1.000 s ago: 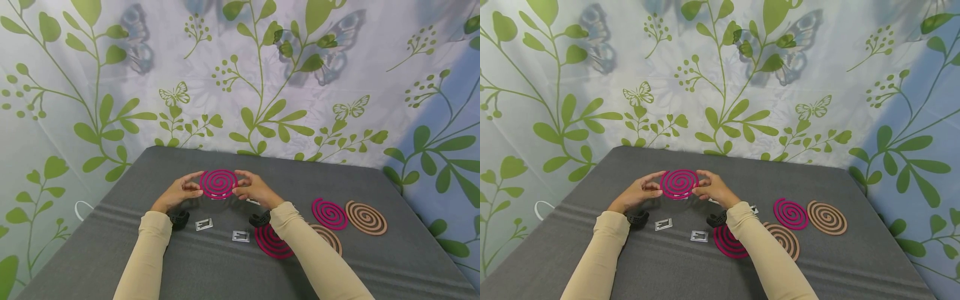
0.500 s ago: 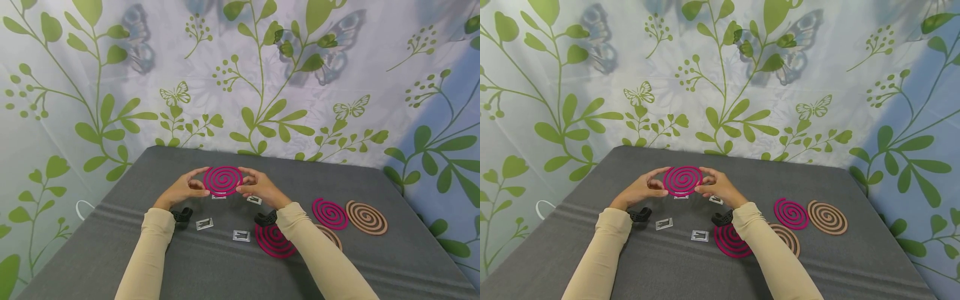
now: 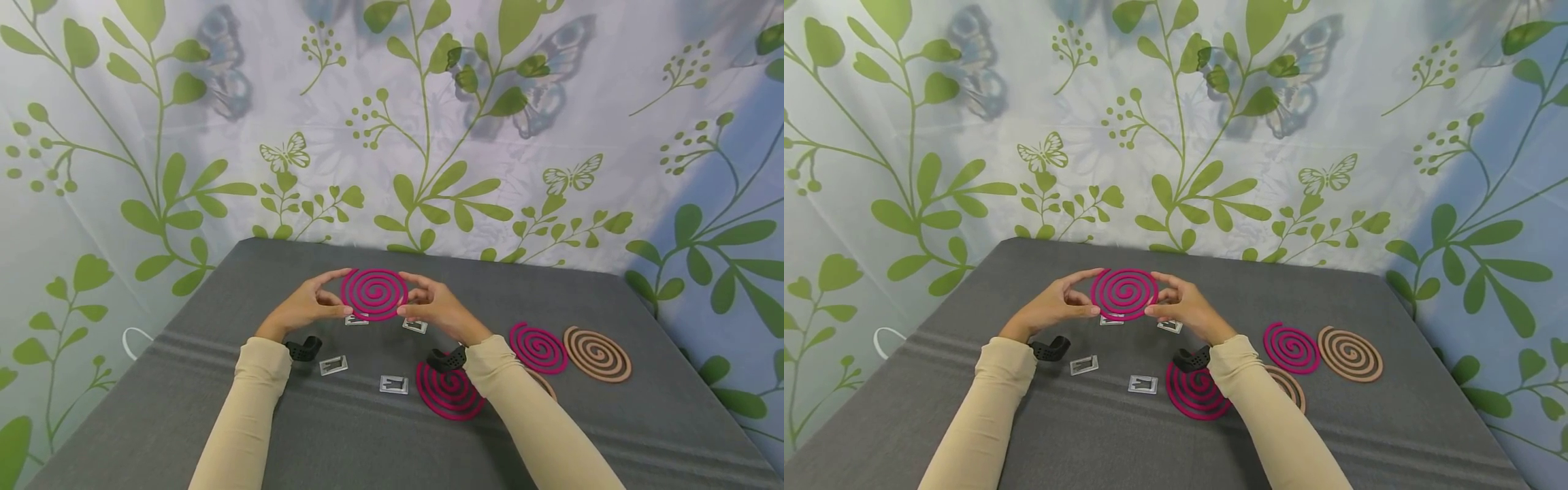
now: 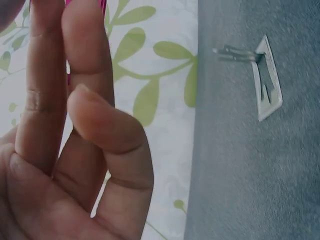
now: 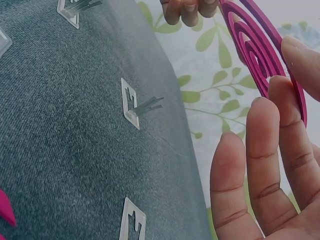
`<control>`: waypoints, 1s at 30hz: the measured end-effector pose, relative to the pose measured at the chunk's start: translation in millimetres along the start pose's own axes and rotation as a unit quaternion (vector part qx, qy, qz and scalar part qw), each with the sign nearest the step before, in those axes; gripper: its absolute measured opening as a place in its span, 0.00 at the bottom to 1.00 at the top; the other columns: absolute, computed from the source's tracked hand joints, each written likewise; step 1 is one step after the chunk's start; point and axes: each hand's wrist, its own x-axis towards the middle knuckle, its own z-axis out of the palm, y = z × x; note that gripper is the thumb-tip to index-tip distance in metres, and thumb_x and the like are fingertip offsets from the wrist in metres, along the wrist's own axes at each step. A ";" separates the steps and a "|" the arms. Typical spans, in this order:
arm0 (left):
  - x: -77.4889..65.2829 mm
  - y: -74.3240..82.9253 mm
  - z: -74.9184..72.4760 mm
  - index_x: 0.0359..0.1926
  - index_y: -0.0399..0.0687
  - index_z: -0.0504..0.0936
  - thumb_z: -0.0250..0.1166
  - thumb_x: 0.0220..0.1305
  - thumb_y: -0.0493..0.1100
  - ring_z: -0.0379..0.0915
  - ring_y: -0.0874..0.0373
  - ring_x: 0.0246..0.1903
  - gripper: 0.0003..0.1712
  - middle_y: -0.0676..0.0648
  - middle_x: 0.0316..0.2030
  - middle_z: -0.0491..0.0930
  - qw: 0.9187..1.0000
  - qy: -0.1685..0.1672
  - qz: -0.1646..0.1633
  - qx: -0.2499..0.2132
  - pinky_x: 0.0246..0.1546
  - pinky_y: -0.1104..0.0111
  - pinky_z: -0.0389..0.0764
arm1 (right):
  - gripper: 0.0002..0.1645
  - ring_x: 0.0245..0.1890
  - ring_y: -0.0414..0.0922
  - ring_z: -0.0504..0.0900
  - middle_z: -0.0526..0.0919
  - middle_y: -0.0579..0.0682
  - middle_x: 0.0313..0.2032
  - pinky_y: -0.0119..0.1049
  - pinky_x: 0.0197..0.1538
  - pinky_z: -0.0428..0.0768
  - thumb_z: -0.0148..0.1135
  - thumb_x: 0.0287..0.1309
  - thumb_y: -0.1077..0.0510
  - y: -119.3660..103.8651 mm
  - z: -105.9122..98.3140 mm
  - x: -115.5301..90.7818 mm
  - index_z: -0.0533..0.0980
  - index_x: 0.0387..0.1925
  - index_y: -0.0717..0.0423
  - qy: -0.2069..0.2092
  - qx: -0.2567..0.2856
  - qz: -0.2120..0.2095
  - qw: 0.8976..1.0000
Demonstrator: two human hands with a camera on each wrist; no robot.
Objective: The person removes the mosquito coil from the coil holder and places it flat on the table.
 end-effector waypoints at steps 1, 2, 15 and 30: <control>0.3 1.6 1.1 0.85 0.39 0.57 0.74 0.70 0.34 0.82 0.53 0.33 0.50 0.46 0.33 0.89 1.000 0.000 0.000 0.000 0.45 0.55 0.79 | 0.50 0.37 0.41 0.85 0.84 0.45 0.39 0.40 0.52 0.87 0.68 0.68 0.70 -0.2 -0.6 -1.3 0.56 0.85 0.62 0.000 0.001 -0.002 1.000; 0.7 3.0 2.3 0.85 0.39 0.57 0.74 0.70 0.34 0.82 0.55 0.32 0.50 0.47 0.32 0.89 1.000 0.000 -0.001 0.001 0.44 0.57 0.79 | 0.50 0.37 0.40 0.85 0.85 0.45 0.38 0.39 0.51 0.86 0.68 0.68 0.70 0.0 -1.2 -2.3 0.56 0.85 0.62 -0.001 0.003 -0.005 1.000; 9.5 14.6 22.1 0.84 0.38 0.59 0.74 0.69 0.34 0.86 0.55 0.36 0.49 0.50 0.33 0.90 1.000 -0.006 -0.015 0.006 0.51 0.56 0.81 | 0.49 0.36 0.39 0.85 0.83 0.45 0.37 0.39 0.50 0.86 0.67 0.67 0.72 0.2 -13.1 -21.1 0.57 0.85 0.61 0.019 -0.007 -0.007 1.000; 16.7 20.8 46.7 0.84 0.41 0.62 0.76 0.66 0.34 0.87 0.38 0.43 0.49 0.50 0.32 0.91 1.000 -0.003 -0.012 0.000 0.47 0.62 0.77 | 0.49 0.36 0.40 0.84 0.82 0.45 0.37 0.36 0.52 0.85 0.67 0.68 0.72 7.7 -29.4 -43.1 0.55 0.84 0.64 0.027 -0.027 -0.008 0.999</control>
